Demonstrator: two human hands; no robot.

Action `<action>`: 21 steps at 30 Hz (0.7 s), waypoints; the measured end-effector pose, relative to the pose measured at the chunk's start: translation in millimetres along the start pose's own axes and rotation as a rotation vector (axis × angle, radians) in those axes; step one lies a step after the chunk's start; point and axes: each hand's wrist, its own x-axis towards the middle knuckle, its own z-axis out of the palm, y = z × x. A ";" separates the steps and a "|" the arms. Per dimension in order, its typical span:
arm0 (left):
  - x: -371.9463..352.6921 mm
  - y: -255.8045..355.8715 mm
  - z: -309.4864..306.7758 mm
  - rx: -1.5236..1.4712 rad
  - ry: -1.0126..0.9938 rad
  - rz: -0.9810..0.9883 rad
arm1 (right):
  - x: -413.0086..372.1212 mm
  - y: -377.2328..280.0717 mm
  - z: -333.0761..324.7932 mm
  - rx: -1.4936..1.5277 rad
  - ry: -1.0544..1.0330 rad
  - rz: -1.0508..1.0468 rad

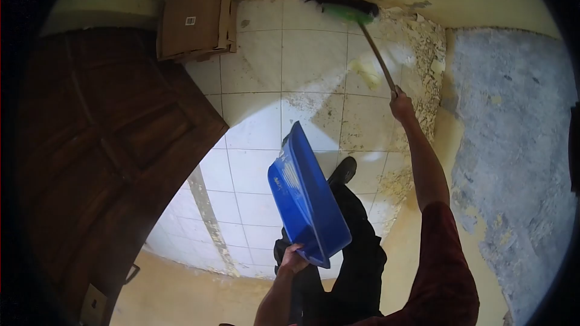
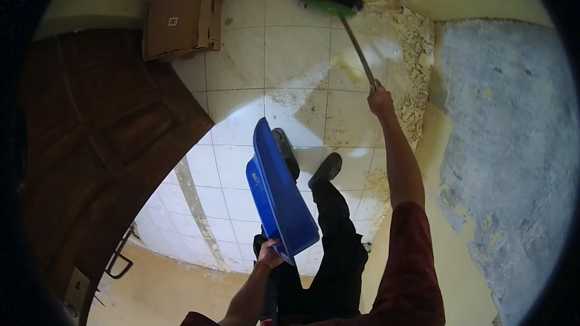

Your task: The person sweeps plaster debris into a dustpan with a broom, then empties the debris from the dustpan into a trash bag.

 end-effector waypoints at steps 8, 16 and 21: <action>-2.6 -9.0 -2.7 -0.016 -0.010 0.008 | -276.5 76.8 14.5 0.237 0.002 0.093; -5.5 -12.4 17.9 0.087 0.184 0.100 | -20.5 103.1 -46.1 0.046 0.238 0.084; -1.8 -11.0 2.8 0.153 0.185 0.052 | 1.3 134.3 -15.6 0.043 -0.081 0.185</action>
